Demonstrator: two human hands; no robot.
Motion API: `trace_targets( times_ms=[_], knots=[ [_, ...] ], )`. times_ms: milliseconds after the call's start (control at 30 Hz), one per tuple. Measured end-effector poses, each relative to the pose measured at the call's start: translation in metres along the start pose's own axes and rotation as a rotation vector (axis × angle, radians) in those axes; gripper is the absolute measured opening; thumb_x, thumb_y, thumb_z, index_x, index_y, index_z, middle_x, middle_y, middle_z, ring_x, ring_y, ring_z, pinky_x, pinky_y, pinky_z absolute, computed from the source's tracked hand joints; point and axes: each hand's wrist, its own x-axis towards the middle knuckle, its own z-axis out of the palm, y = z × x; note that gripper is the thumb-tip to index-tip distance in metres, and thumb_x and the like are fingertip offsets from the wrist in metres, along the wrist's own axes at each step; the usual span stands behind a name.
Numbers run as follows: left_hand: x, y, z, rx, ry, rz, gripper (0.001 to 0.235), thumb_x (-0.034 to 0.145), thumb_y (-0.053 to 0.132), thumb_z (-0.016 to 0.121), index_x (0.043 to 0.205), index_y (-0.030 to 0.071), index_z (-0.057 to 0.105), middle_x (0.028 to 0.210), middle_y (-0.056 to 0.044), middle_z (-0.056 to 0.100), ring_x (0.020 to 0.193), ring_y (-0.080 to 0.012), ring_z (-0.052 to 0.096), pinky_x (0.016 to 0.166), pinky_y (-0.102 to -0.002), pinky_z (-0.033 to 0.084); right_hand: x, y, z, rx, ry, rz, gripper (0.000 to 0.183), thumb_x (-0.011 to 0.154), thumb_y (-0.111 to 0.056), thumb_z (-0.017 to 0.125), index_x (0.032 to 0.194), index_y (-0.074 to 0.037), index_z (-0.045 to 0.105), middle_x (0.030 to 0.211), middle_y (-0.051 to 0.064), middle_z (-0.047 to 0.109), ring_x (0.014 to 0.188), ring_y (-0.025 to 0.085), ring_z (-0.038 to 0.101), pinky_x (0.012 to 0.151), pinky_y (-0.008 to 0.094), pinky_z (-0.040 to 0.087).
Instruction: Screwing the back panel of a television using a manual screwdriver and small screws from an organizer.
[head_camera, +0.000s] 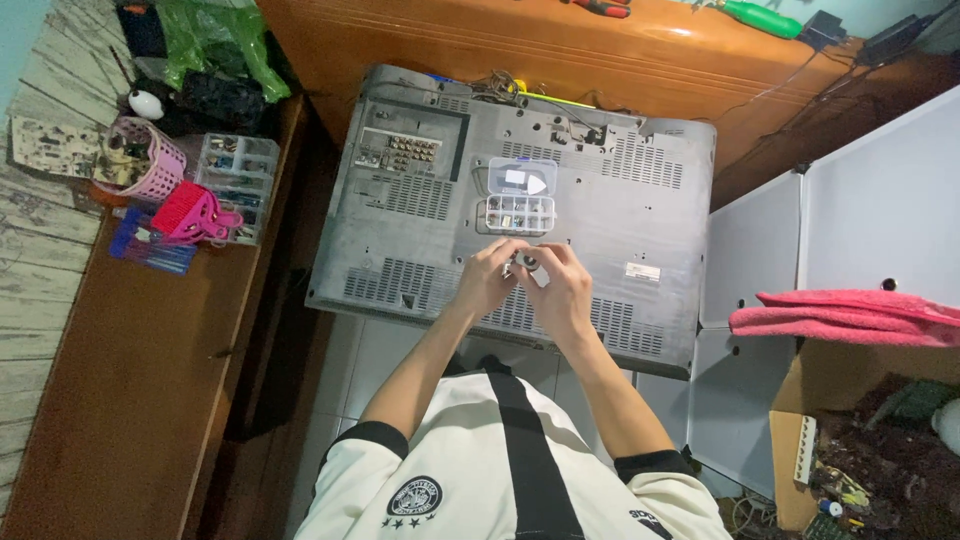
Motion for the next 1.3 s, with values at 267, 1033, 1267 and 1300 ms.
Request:
trace_targets(
  times_ms=[267,1033,1267,1300],
  knots=[
    [-0.004,0.020,-0.009,0.062,-0.006,0.003,0.024,0.088,-0.002,0.066,0.108,0.010,0.063,0.089,-0.012,0.067,0.086,-0.0327,0.073,0.075,-0.042,0.061,-0.002,-0.009,-0.001,-0.068,0.040,-0.050,0.021,0.077,-0.015,0.083,0.096,-0.013,0.074,0.096,0.010,0.067,0.083,0.030,0.073,0.069,0.036,0.059],
    [-0.005,0.007,0.006,0.052,0.142,0.018,0.018,0.084,0.015,0.079,0.094,0.010,0.066,0.076,-0.011,0.070,0.076,-0.0293,0.074,0.069,-0.038,0.059,-0.002,-0.002,0.006,-0.102,-0.052,0.026,0.034,0.076,-0.023,0.082,0.108,-0.015,0.073,0.094,0.007,0.064,0.078,0.026,0.071,0.064,0.035,0.058],
    [-0.005,0.011,0.000,-0.067,0.098,-0.017,0.029,0.082,-0.001,0.074,0.108,0.010,0.067,0.088,-0.013,0.072,0.088,-0.0352,0.073,0.080,-0.045,0.057,0.002,-0.006,0.000,-0.073,0.021,-0.037,0.030,0.077,-0.016,0.081,0.106,-0.013,0.073,0.097,0.010,0.067,0.084,0.029,0.071,0.070,0.035,0.058],
    [-0.006,0.007,0.002,-0.068,0.124,-0.041,0.028,0.082,0.003,0.077,0.106,0.012,0.067,0.090,-0.010,0.073,0.089,-0.0320,0.073,0.081,-0.042,0.057,0.000,-0.003,0.002,-0.096,0.057,-0.021,0.035,0.073,-0.021,0.086,0.105,-0.015,0.072,0.097,0.008,0.065,0.084,0.027,0.070,0.069,0.034,0.057]
  ],
)
